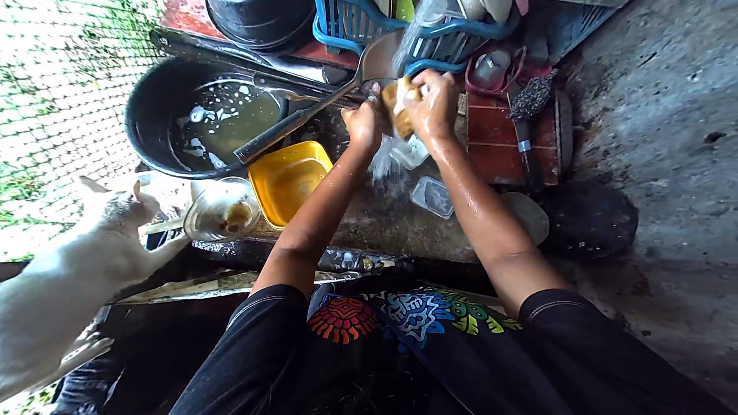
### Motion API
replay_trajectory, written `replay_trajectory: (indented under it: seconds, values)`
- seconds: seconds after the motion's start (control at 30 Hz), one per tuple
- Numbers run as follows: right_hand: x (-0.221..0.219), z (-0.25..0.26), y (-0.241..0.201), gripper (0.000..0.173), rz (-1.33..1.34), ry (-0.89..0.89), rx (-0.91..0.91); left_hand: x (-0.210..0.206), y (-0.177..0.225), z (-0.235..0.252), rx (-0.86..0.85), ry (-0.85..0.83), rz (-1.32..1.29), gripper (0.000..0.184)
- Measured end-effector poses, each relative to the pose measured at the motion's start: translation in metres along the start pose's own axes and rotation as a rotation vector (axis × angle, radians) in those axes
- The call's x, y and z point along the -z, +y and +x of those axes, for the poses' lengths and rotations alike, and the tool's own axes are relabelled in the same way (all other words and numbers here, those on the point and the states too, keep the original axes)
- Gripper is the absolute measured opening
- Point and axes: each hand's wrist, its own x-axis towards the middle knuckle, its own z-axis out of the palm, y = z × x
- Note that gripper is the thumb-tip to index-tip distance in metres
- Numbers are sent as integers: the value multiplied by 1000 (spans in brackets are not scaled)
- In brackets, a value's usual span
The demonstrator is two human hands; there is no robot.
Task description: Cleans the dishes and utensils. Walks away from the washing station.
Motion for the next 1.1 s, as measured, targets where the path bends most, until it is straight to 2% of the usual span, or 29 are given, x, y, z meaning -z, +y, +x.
replay_trajectory:
  seconds: [0.03,0.13,0.2,0.3,0.4,0.43,0.5,0.63,0.7,0.8,0.9,0.97,1.03,1.1]
  values:
    - [-2,-5,-1,31,-2,-23,56,-2,2,0,11,6,-4,19]
    - [-2,-7,8,30,-2,-20,121,1,4,0,35,-21,-39,29]
    - [-2,-8,5,30,21,42,115,-1,3,-8,49,-23,-50,24]
    - [-5,-13,8,27,52,7,226,-4,6,-11,63,5,-12,15]
    - [3,-3,38,35,-50,-36,89,8,-7,8,-89,4,-23,31]
    - [2,-1,51,36,-42,-11,20,10,-9,12,-103,20,-10,35]
    - [-6,1,75,36,136,116,-40,7,-2,17,-68,37,-11,38]
    - [-6,1,100,36,382,392,106,5,5,24,-105,21,-60,39]
    - [7,0,94,34,441,432,159,5,4,27,-126,-1,-73,37]
    - [15,-10,64,35,492,336,163,2,-1,29,-115,8,-96,33]
    - [0,-30,23,38,338,271,34,-9,-5,16,-60,-8,-114,27]
    - [-19,-37,15,47,176,272,-20,-15,-3,2,10,-30,-121,27]
    - [-30,-45,14,43,47,281,79,-14,-1,-6,33,-32,-91,34]
    - [-39,-39,23,31,-35,368,278,-7,-3,-3,5,-45,-98,29]
